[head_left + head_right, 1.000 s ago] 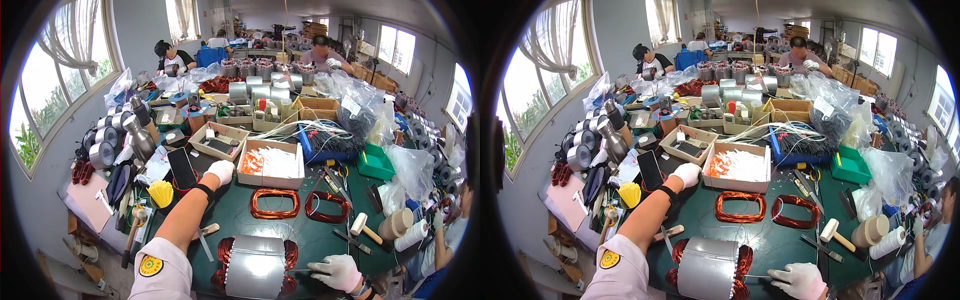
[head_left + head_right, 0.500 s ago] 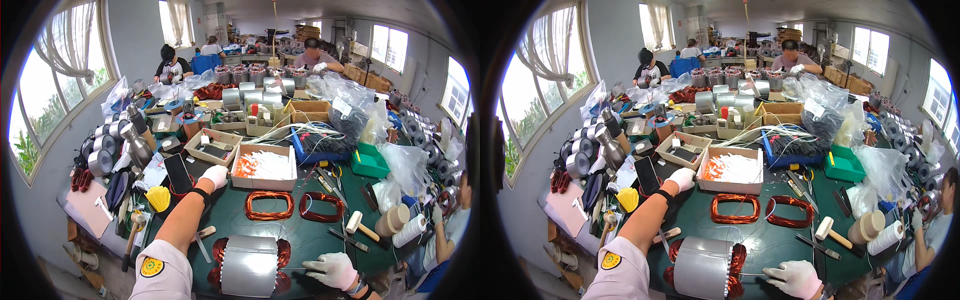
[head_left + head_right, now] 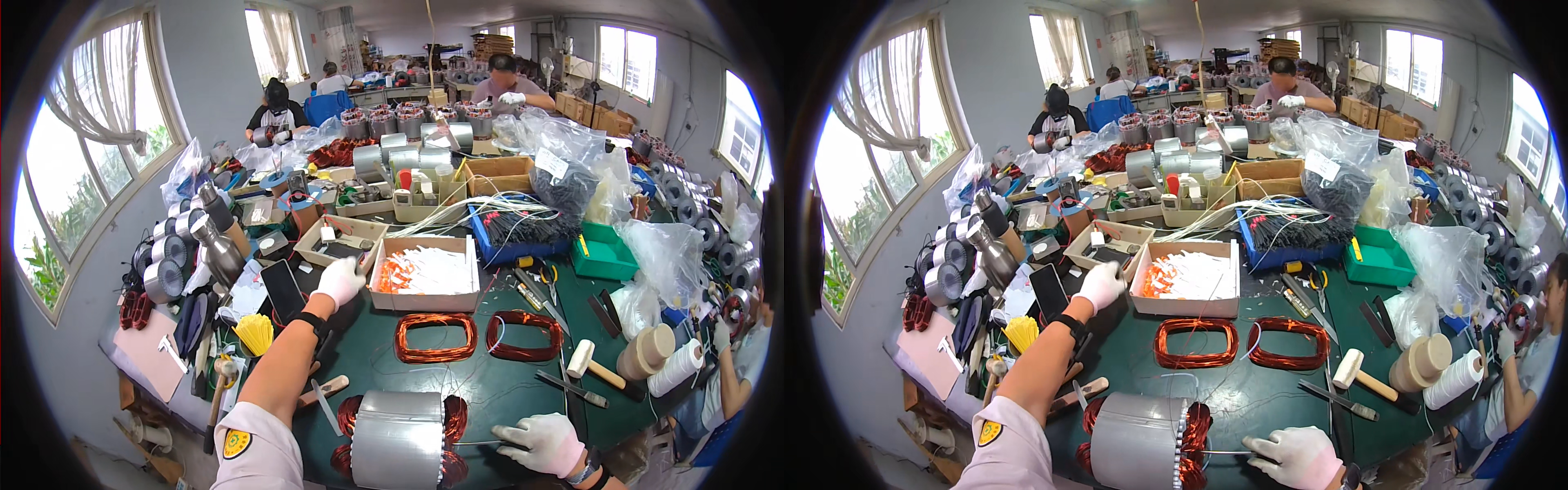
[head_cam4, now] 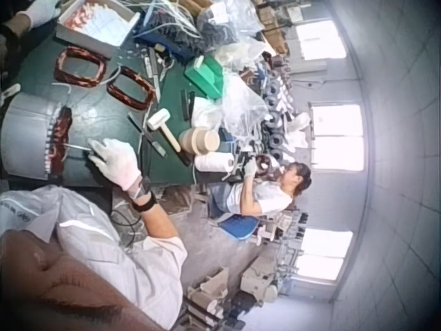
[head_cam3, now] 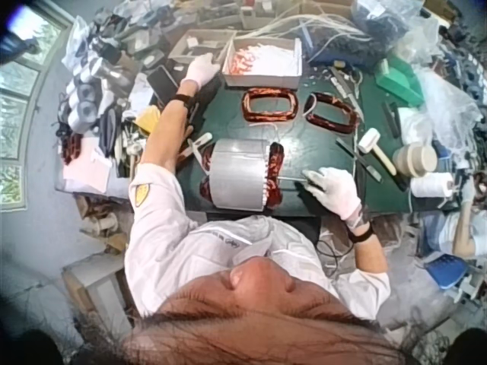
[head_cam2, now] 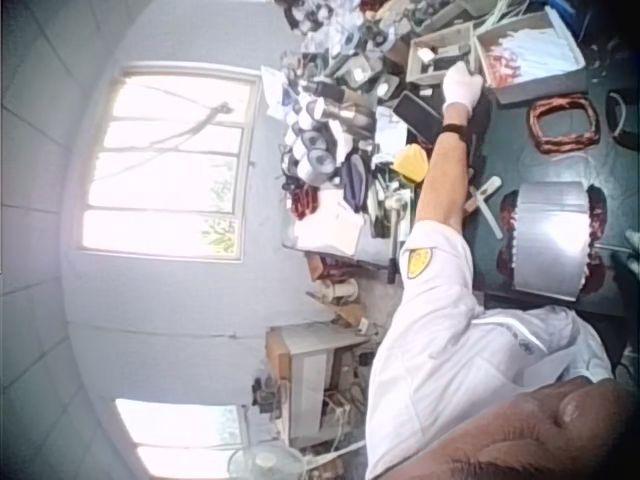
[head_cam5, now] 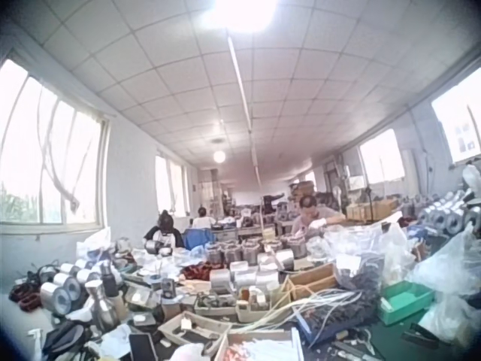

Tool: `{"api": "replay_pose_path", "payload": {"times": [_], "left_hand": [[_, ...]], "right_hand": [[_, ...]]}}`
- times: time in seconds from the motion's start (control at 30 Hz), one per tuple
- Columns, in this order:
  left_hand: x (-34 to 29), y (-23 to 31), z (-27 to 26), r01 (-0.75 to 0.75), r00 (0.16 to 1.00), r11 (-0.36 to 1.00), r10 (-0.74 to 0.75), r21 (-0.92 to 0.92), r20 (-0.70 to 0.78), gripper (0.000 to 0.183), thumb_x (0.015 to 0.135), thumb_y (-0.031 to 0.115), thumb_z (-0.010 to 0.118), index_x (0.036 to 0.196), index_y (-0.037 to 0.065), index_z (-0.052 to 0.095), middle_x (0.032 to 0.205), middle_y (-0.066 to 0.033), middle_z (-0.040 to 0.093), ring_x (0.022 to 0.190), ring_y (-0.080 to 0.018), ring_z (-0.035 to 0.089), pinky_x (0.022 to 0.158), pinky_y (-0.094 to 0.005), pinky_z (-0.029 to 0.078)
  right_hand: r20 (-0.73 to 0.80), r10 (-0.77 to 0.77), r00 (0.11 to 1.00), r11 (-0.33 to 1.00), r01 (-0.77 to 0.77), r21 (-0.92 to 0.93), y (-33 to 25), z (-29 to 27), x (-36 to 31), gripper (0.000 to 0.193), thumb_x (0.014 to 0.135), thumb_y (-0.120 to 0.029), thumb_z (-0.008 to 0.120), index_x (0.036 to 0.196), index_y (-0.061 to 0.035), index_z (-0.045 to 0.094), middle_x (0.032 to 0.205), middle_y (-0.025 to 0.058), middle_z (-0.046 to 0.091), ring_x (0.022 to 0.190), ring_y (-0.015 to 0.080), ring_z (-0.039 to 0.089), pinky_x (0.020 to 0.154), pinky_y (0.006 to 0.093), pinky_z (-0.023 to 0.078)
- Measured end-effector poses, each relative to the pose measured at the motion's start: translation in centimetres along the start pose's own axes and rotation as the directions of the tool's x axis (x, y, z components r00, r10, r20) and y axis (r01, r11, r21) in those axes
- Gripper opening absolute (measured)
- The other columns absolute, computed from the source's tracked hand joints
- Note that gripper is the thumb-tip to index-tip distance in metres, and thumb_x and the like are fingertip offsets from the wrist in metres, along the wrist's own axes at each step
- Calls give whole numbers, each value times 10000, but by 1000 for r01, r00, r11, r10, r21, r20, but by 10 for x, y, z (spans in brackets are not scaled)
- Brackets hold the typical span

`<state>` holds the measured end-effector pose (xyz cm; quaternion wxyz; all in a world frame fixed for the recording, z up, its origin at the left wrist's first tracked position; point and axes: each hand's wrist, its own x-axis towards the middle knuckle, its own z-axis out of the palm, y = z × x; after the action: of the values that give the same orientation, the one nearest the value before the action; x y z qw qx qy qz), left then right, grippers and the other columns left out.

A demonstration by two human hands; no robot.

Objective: Manually winding and positioning copper coils inside a motor stator using tools and hand pressure.

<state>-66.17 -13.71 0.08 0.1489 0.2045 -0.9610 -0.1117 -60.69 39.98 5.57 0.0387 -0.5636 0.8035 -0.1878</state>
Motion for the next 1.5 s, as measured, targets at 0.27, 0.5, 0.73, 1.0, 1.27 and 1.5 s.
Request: {"api": "replay_pose_path", "payload": {"times": [0.27,0.5,0.73,1.0,1.27,1.5], "left_hand": [[-46,81,-82,-233,973,811,193,-537,-130,455,947,139,677,1344,-64,585,1167,-202,728,1068,-257,712,945,-372,558],[-245,53,-89,-78,995,704,6,-705,-104,216,919,6,675,1135,3,666,990,-112,703,810,-149,675,732,-336,564],[-363,42,-35,157,985,547,-27,-822,171,316,880,143,741,1163,12,694,987,-151,706,890,-296,733,796,-396,589],[-363,51,-13,13,997,442,66,-897,47,481,866,330,832,1147,18,597,953,-162,617,839,-406,646,718,-475,528],[-363,53,-11,-36,996,416,86,-909,-1,531,854,308,849,1183,8,559,955,-175,575,829,-410,604,725,-473,508],[-367,51,-9,-53,997,433,78,-900,-21,518,879,311,832,1189,1,556,983,-188,567,856,-416,599,748,-478,509]], "right_hand": [[55,170,984,985,-169,-19,2,8,1,362,885,-488,755,895,-127,777,721,92,659,697,320,692,604,430,532],[157,279,947,959,-284,14,-4,3,16,398,823,-362,832,723,-9,678,650,185,625,626,392,657,568,444,510],[173,545,820,687,-555,469,-2,31,1,235,759,-120,728,974,-26,741,799,135,689,743,392,665,713,442,537],[263,539,800,766,-596,242,-35,7,27,249,761,-114,731,992,-23,742,827,142,696,769,390,670,731,438,540],[289,483,827,826,-540,163,-39,5,22,265,763,-108,735,1012,-19,744,859,149,705,799,387,676,751,433,543],[301,409,861,881,-459,115,-42,2,31,279,765,-102,737,1030,-16,746,888,155,712,826,385,681,769,428,546]]}}
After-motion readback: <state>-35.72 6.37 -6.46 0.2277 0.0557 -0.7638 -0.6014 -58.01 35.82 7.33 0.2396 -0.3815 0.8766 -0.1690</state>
